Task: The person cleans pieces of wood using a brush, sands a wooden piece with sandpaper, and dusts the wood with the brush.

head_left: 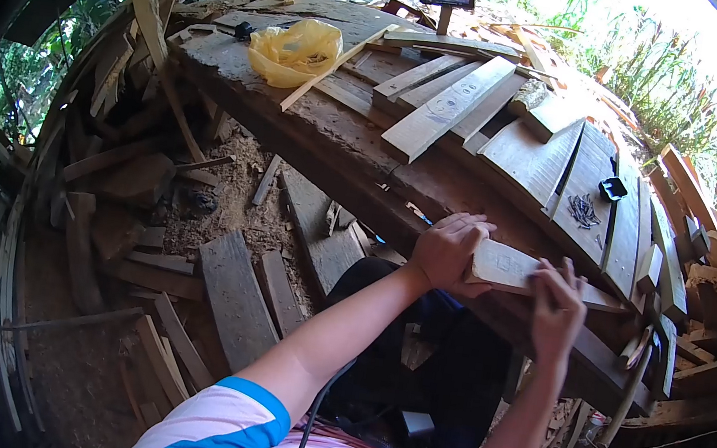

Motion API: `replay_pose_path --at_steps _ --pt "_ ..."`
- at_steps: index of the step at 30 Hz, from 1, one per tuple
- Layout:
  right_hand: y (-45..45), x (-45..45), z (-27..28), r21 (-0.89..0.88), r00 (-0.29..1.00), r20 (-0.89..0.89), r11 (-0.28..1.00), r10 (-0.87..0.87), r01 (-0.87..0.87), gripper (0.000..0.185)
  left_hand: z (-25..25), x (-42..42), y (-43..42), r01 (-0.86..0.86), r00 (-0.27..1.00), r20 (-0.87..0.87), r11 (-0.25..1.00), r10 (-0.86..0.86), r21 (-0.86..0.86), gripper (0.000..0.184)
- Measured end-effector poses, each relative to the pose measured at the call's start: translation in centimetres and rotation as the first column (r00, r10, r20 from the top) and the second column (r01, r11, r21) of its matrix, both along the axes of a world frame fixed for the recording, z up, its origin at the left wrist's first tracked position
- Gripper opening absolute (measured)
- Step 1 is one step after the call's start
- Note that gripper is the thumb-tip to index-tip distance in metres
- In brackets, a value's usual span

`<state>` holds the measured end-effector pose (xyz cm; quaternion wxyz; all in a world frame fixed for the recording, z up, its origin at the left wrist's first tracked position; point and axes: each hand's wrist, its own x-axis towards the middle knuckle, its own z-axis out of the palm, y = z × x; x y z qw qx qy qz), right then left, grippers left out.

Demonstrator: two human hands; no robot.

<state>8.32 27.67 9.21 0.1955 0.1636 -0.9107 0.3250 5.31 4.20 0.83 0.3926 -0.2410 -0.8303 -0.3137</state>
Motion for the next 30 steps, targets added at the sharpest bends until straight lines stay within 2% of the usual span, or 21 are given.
replay_pose_path --at_steps 2,4,5,6,9,10,12,16,18,20,24,27,30 --pt "-4.0 1.7 -0.4 -0.008 0.979 -0.014 0.979 0.202 -0.202 0.011 -0.1 0.0 0.0 -0.005 1.0 0.004 1.0 0.005 0.0 0.079" --pt "-4.4 2.0 0.1 0.005 0.958 0.028 0.958 0.287 -0.287 0.01 -0.1 0.0 -0.1 0.009 1.0 -0.022 1.0 -0.008 0.029 0.077" --pt "-3.1 1.3 0.0 -0.047 0.949 0.045 0.95 0.312 -0.31 0.01 0.1 0.1 0.0 0.003 1.0 -0.015 1.0 -0.003 0.029 0.076" --pt "-1.4 0.4 -0.2 0.02 0.969 0.005 0.969 0.248 -0.248 0.012 -0.1 0.2 0.0 0.008 1.0 0.0 1.0 -0.008 0.024 0.076" --pt "5.0 -2.4 -0.9 -0.053 0.999 0.049 0.999 0.001 0.002 0.013 -0.2 0.1 0.1 -0.014 1.0 -0.002 0.999 0.014 0.031 0.077" --pt "5.7 -2.6 -0.6 -0.095 0.998 0.045 0.995 -0.034 0.039 0.013 -0.3 0.1 0.0 -0.016 1.0 0.001 0.999 0.016 0.035 0.077" --pt "4.3 -2.2 -0.7 -0.051 1.0 -0.003 0.999 -0.016 0.016 0.011 -0.5 -0.1 0.1 -0.035 0.999 -0.038 0.999 0.036 0.016 0.08" --pt "-4.3 2.0 -0.2 -0.079 0.944 0.013 0.942 0.329 -0.327 0.011 -0.6 -0.2 -0.1 -0.044 0.999 -0.031 0.999 0.044 0.009 0.082" --pt "-4.9 2.5 0.6 -0.034 0.924 0.006 0.924 0.381 -0.381 0.012 -0.8 -0.3 -0.1 -0.043 0.999 -0.033 0.999 0.043 0.01 0.084" --pt "-2.5 1.3 0.7 -0.162 0.948 0.07 0.941 0.311 -0.297 0.013 -0.7 0.0 0.1 -0.042 0.999 -0.027 0.999 0.042 0.012 0.084" --pt "4.3 -2.4 0.2 -0.077 0.991 -0.132 0.997 -0.013 0.003 0.014 -0.5 -0.1 0.1 -0.035 0.999 -0.016 0.999 0.035 0.037 0.083" --pt "3.5 -2.5 0.2 -0.045 0.997 -0.064 0.998 -0.048 0.045 0.014 -0.5 -0.1 0.1 -0.044 0.999 -0.031 0.998 0.045 0.041 0.084" --pt "-4.6 0.9 1.3 -0.064 0.964 -0.02 0.961 0.267 -0.267 0.013 -0.6 -0.1 0.2 -0.073 0.996 -0.048 0.997 0.075 0.026 0.084"
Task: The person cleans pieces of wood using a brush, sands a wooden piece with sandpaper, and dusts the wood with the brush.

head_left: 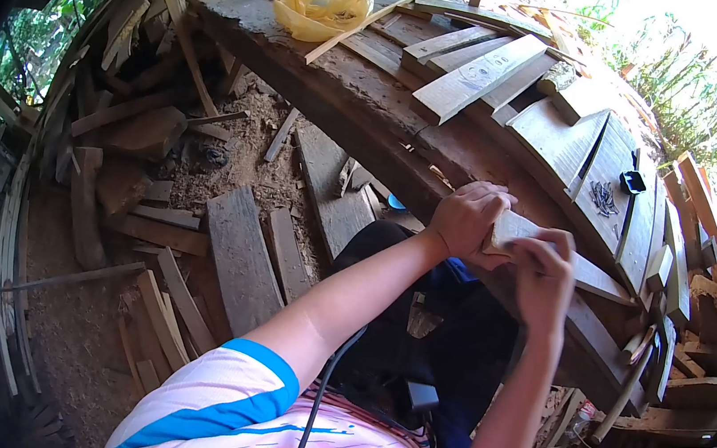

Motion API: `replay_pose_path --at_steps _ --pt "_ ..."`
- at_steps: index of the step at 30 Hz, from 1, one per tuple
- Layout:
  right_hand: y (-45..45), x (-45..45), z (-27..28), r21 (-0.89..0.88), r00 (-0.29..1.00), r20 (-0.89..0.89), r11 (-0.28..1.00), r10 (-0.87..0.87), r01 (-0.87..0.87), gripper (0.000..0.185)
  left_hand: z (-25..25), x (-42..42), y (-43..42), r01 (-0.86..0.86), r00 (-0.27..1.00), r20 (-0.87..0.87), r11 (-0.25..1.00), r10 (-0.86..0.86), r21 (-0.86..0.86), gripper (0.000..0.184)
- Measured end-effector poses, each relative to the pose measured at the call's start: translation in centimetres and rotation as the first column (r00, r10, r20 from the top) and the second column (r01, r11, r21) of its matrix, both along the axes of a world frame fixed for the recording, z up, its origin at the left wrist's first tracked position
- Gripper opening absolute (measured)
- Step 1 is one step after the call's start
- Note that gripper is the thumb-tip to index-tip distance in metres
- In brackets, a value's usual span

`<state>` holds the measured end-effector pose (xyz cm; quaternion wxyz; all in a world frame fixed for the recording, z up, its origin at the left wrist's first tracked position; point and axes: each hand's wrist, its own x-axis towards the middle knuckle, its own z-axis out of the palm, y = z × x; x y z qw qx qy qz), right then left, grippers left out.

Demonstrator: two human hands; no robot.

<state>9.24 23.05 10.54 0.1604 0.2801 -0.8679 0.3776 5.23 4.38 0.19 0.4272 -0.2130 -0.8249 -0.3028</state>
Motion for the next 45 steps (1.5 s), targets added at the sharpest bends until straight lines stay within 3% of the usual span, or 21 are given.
replay_pose_path --at_steps 2,4,5,8,11,14,16,18,23,25,26,28,30,33,34,36,37,39,42,44,45 --pt "-2.1 1.3 0.1 -0.052 0.991 0.104 0.995 0.087 -0.082 0.012 -0.4 -0.3 0.0 0.014 1.0 -0.003 1.0 -0.014 0.011 0.083" --pt "0.0 0.0 -0.5 -0.027 0.996 0.081 0.999 0.045 -0.043 0.013 -0.4 -0.3 0.0 0.03 1.0 -0.01 0.999 -0.03 0.021 0.083" --pt "2.0 -1.1 -0.8 0.047 0.995 -0.097 0.999 -0.015 0.019 0.014 0.1 0.0 0.0 0.028 1.0 -0.002 0.999 -0.028 0.019 0.082" --pt "7.7 -3.7 -1.1 -0.026 0.962 -0.046 0.963 -0.27 0.269 0.011 0.1 0.1 0.0 0.002 1.0 0.009 1.0 -0.002 0.02 0.081" --pt "6.4 -3.9 -1.2 -0.033 0.947 -0.056 0.949 -0.315 0.314 0.009 0.2 0.3 0.3 -0.028 0.999 -0.016 1.0 0.028 -0.007 0.084" --pt "-0.1 -1.6 -1.6 -0.001 0.975 -0.177 0.991 -0.132 0.134 0.011 0.3 0.0 0.3 -0.101 0.992 -0.074 0.994 0.099 -0.028 0.087" --pt "-2.7 -0.1 -1.4 0.037 0.99 -0.142 0.999 0.008 -0.003 0.012 0.0 0.2 0.3 -0.132 0.988 -0.087 0.991 0.129 -0.037 0.088" --pt "-1.5 -0.3 -1.2 0.022 0.993 -0.118 1.0 0.001 0.001 0.013 -0.3 0.2 0.2 -0.171 0.984 -0.071 0.983 0.166 -0.066 0.091" --pt "6.4 -3.7 -1.7 -0.033 0.969 -0.126 0.977 -0.212 0.21 0.013 -0.2 0.2 0.1 -0.187 0.982 -0.045 0.98 0.184 -0.072 0.092" --pt "6.9 -3.7 -1.3 -0.024 0.877 -0.053 0.879 -0.478 0.477 0.011 -0.4 0.3 0.4 -0.18 0.983 -0.044 0.981 0.177 -0.077 0.092" --pt "6.4 -3.8 -1.6 -0.027 0.873 -0.055 0.875 -0.484 0.483 0.011 -0.4 0.2 0.3 -0.17 0.985 -0.036 0.983 0.167 -0.069 0.091" --pt "1.5 -2.8 -1.6 -0.079 0.933 -0.036 0.932 -0.358 0.355 0.012 -0.5 0.1 0.0 -0.155 0.988 -0.027 0.986 0.154 -0.066 0.091" --pt "-2.7 -1.6 -1.5 -0.066 0.975 -0.176 0.99 -0.133 0.123 0.013 -0.8 0.1 -0.1 -0.141 0.989 0.023 0.986 0.144 -0.093 0.094" --pt "-2.7 -1.6 -1.5 -0.084 0.992 -0.125 0.996 -0.028 0.017 0.013 -0.5 -0.1 -0.1 -0.125 0.992 0.003 0.99 0.126 -0.069 0.093" --pt "-1.2 -1.9 -1.5 -0.061 0.992 -0.113 0.997 -0.053 0.046 0.013 -0.3 0.1 0.0 -0.143 0.99 -0.012 0.985 0.143 -0.096 0.093" --pt "3.1 -2.8 -1.0 -0.053 0.956 -0.071 0.959 -0.283 0.28 0.012 -0.4 0.2 0.0 -0.146 0.989 0.006 0.985 0.147 -0.095 0.093" --pt "4.8 -3.3 -0.9 -0.026 0.954 -0.077 0.957 -0.29 0.289 0.012 -0.5 0.0 0.0 -0.181 0.983 -0.003 0.975 0.182 -0.126 0.093" --pt "7.1 -4.2 -1.2 0.027 0.851 -0.08 0.852 -0.519 0.523 0.012 -0.6 0.0 0.2 -0.184 0.983 -0.006 0.977 0.184 -0.107 0.093" --pt "2.5 -3.5 -1.2 0.025 0.892 -0.077 0.893 -0.446 0.449 0.01 -0.9 -0.1 -0.1 -0.182 0.983 -0.012 0.975 0.182 -0.128 0.094" --pt "-2.1 -2.5 -1.8 -0.023 0.943 -0.165 0.957 -0.288 0.288 0.009 -1.3 -0.2 0.0 -0.199 0.98 -0.008 0.975 0.199 -0.1 0.095" --pt "-3.3 -2.0 -1.9 -0.058 0.962 -0.123 0.97 -0.242 0.237 0.009 -1.1 -0.2 -0.2 -0.184 0.983 0.011 0.977 0.186 -0.106 0.096"
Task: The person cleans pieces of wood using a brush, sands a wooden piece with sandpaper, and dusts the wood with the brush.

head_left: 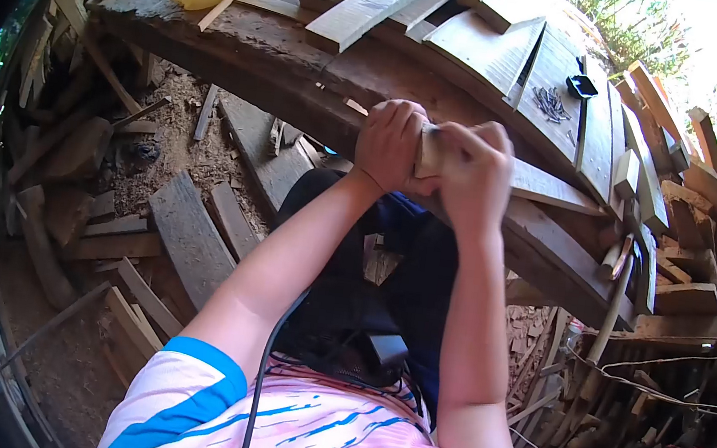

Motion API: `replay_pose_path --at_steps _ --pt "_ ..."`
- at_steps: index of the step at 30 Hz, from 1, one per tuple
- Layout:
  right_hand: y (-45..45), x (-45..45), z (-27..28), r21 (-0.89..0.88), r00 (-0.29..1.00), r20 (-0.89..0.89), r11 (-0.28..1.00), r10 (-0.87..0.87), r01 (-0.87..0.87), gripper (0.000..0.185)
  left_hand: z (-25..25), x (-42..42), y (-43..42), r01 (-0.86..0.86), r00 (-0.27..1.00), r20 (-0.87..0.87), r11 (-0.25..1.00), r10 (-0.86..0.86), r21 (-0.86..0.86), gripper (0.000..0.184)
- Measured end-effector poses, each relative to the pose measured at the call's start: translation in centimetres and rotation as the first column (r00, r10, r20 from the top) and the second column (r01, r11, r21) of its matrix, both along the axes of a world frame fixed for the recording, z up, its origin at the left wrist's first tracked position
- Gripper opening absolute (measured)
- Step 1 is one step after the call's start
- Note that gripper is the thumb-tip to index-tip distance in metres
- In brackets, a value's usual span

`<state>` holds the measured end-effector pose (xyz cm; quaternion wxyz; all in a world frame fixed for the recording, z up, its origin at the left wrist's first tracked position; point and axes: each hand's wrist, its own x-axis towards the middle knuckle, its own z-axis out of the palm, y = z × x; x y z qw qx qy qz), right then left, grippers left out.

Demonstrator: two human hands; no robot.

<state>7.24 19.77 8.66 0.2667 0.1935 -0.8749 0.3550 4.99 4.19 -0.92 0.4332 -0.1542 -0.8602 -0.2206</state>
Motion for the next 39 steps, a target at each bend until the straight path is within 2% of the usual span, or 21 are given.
replay_pose_path --at_steps 2,5,8,9,11,13,15,17,19,21,22,23,24,25,26,29,31,35,37,39 --pt "0.6 0.2 0.3 -0.039 0.997 0.069 0.998 0.046 -0.044 0.01 0.0 0.2 0.3 -0.022 1.0 0.002 0.999 0.022 -0.024 0.096" --pt "5.7 -1.1 0.7 0.055 0.974 0.061 0.975 -0.218 0.215 0.01 0.2 0.1 0.2 -0.046 0.999 -0.027 0.998 0.046 -0.031 0.094" --pt "6.5 -1.9 0.5 0.107 0.915 0.053 0.913 -0.401 0.394 0.009 0.3 0.2 0.1 -0.035 0.997 -0.064 0.999 0.033 -0.037 0.093" --pt "4.6 -1.4 0.5 0.106 0.911 0.053 0.91 -0.409 0.402 0.009 0.2 0.2 0.2 -0.026 0.998 -0.065 0.999 0.024 -0.038 0.093" --pt "0.0 -0.2 0.1 0.102 0.976 -0.035 0.971 -0.213 0.216 0.009 0.2 0.1 0.2 -0.023 0.998 -0.067 0.999 0.021 -0.025 0.093" --pt "-3.2 0.7 -0.7 0.046 0.99 -0.062 0.991 -0.126 0.129 0.009 -0.4 -0.4 0.3 -0.018 0.998 -0.066 1.0 0.018 -0.004 0.094" --pt "-3.1 0.5 -0.3 0.031 0.993 -0.024 0.992 -0.12 0.12 0.01 -0.5 -0.6 0.2 -0.03 0.997 -0.067 0.999 0.031 0.02 0.095" --pt "-1.9 -0.6 0.1 0.001 0.992 0.112 0.999 -0.05 0.05 0.009 0.2 -0.1 0.2 -0.021 0.995 -0.101 1.0 0.021 0.002 0.093" --pt "-1.4 -0.6 0.3 0.029 0.995 0.098 1.0 0.004 -0.007 0.01 0.0 0.3 0.4 -0.04 0.996 -0.078 0.999 0.04 0.008 0.092" --pt "-1.1 0.4 0.9 0.131 0.995 0.047 0.987 0.092 -0.098 0.011 0.3 0.1 0.3 -0.054 0.995 -0.079 0.999 0.054 0.006 0.091" --pt "-0.9 1.3 0.8 0.173 0.993 0.025 0.978 0.115 -0.117 0.012 0.2 0.2 0.2 -0.049 0.996 -0.07 0.999 0.049 -0.009 0.081" --pt "-0.9 1.5 0.9 0.173 0.992 0.019 0.976 0.127 -0.129 0.012 0.1 0.1 0.1 -0.046 0.997 -0.06 0.999 0.045 -0.024 0.071" --pt "-0.7 1.5 0.8 0.113 0.987 0.067 0.982 0.146 -0.153 0.012 0.1 0.0 0.2 -0.062 0.996 -0.064 0.998 0.06 -0.016 0.082" --pt "-0.4 1.8 0.6 0.051 0.979 0.124 0.985 0.159 -0.166 0.012 -0.1 0.0 0.1 -0.064 0.997 -0.054 0.998 0.063 -0.013 0.082" --pt "-0.6 1.9 0.2 0.05 0.979 0.138 0.987 0.147 -0.155 0.012 -0.4 0.0 0.1 -0.058 0.997 -0.042 0.998 0.058 -0.015 0.085" --pt "-2.3 -0.3 -0.1 0.098 0.995 0.013 0.99 0.097 -0.097 0.014 -0.2 -0.1 0.5 -0.032 0.997 -0.072 0.999 0.032 0.012 0.087" --pt "-2.1 0.1 0.4 0.109 0.994 0.04 0.988 0.103 -0.107 0.014 -0.1 -0.1 0.3 -0.04 0.996 -0.084 0.999 0.04 0.006 0.087" --pt "0.2 2.7 1.2 0.144 0.964 0.102 0.955 0.245 -0.258 0.014 -0.2 -0.1 -0.1 -0.036 0.999 -0.035 0.999 0.036 -0.02 0.087" --pt "0.9 3.4 1.0 0.072 0.959 0.166 0.967 0.23 -0.245 0.015 0.6 0.5 0.0 -0.001 0.997 -0.08 1.0 0.001 -0.006 0.07" --pt "0.2 2.4 1.0 0.162 0.983 0.067 0.97 0.174 -0.182 0.013 0.5 0.7 0.1 0.024 0.999 -0.046 1.0 -0.024 0.004 0.063"
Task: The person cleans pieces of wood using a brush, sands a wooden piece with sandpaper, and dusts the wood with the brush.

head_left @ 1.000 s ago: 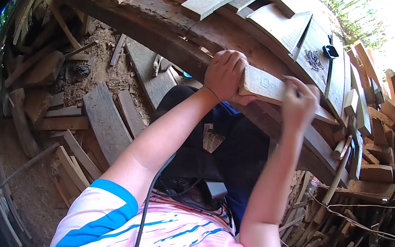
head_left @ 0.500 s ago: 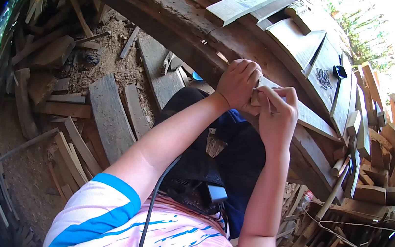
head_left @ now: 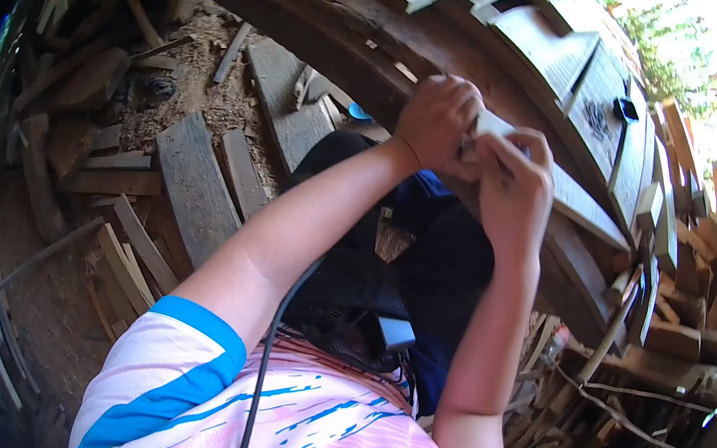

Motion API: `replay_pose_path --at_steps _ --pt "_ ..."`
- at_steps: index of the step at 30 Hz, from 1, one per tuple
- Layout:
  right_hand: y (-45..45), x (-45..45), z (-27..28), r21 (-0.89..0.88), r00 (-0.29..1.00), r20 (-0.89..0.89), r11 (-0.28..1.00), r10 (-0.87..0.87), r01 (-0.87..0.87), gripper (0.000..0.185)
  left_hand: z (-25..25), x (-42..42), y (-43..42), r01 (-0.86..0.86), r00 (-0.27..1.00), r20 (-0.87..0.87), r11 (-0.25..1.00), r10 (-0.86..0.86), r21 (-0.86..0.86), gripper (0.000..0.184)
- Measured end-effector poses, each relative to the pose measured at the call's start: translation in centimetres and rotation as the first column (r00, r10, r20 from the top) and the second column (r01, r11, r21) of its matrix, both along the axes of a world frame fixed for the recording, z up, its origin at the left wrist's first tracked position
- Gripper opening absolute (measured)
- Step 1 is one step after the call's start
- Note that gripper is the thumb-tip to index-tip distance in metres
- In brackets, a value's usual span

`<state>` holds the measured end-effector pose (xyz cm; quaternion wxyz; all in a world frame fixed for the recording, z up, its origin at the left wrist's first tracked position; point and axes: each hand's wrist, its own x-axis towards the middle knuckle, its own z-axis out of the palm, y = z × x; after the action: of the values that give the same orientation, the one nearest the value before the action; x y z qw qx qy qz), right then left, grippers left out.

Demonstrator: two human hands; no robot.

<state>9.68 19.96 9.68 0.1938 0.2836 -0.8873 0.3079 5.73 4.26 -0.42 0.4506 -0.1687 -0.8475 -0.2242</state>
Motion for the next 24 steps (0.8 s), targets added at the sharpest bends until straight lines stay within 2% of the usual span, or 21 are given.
replay_pose_path --at_steps 2,4,7,9,12,13,16,17,19,21,22,24 --pt "-1.6 -1.2 -0.8 -0.034 0.998 -0.063 0.999 -0.019 0.017 0.013 -0.4 -0.6 0.0 -0.031 0.999 -0.023 1.0 0.031 -0.006 0.061" --pt "-1.9 -1.2 -0.5 -0.03 0.999 -0.033 1.0 -0.006 0.005 0.013 -0.2 -0.9 0.0 -0.051 0.998 -0.042 0.999 0.051 -0.016 0.061" --pt "-0.2 0.4 -0.1 -0.011 0.993 0.033 0.994 0.109 -0.109 0.01 -0.3 -0.7 -0.2 -0.032 0.999 -0.005 0.999 0.032 -0.006 0.066" --pt "1.2 1.5 0.1 -0.045 0.992 0.07 0.994 0.1 -0.097 0.01 -0.2 -0.7 -0.1 -0.059 0.996 -0.067 0.997 0.055 -0.051 0.088" --pt "1.5 1.1 0.1 -0.1 0.99 0.12 0.993 0.073 -0.061 0.01 0.0 -0.4 0.1 -0.063 0.997 0.036 0.998 0.064 -0.031 0.092" --pt "0.9 0.6 0.2 -0.069 0.997 0.073 0.997 0.029 -0.024 0.011 -0.3 -0.7 0.2 -0.089 0.996 0.015 0.996 0.089 -0.023 0.094" --pt "-0.5 -1.4 -0.4 -0.092 0.999 -0.008 0.995 -0.034 0.034 0.011 -0.5 -1.2 0.2 -0.048 0.999 0.01 0.998 0.048 0.027 0.095" --pt "-0.8 -1.7 -0.5 -0.086 0.999 0.001 0.995 -0.048 0.048 0.011 -0.5 -1.2 0.1 -0.056 0.998 -0.004 0.998 0.056 0.015 0.095" --pt "-1.1 -1.3 -0.1 -0.067 0.999 0.013 0.997 -0.038 0.039 0.012 -0.3 -0.6 -0.1 0.003 0.997 0.077 1.0 -0.004 0.015 0.095" --pt "-0.2 0.4 -0.2 -0.026 1.0 0.012 1.0 0.0 0.0 0.013 -1.0 -0.9 -0.1 0.046 0.998 0.037 0.999 -0.047 0.018 0.095" --pt "0.2 1.1 -0.4 -0.072 0.996 0.087 0.997 -0.017 0.024 0.011 -0.9 -0.8 0.0 0.033 0.999 0.003 0.999 -0.033 -0.007 0.095" --pt "-0.1 1.2 -0.2 -0.104 0.997 0.076 0.994 -0.027 0.034 0.011 -0.7 -0.5 0.2 0.044 0.995 0.085 0.997 -0.049 0.058 0.092"
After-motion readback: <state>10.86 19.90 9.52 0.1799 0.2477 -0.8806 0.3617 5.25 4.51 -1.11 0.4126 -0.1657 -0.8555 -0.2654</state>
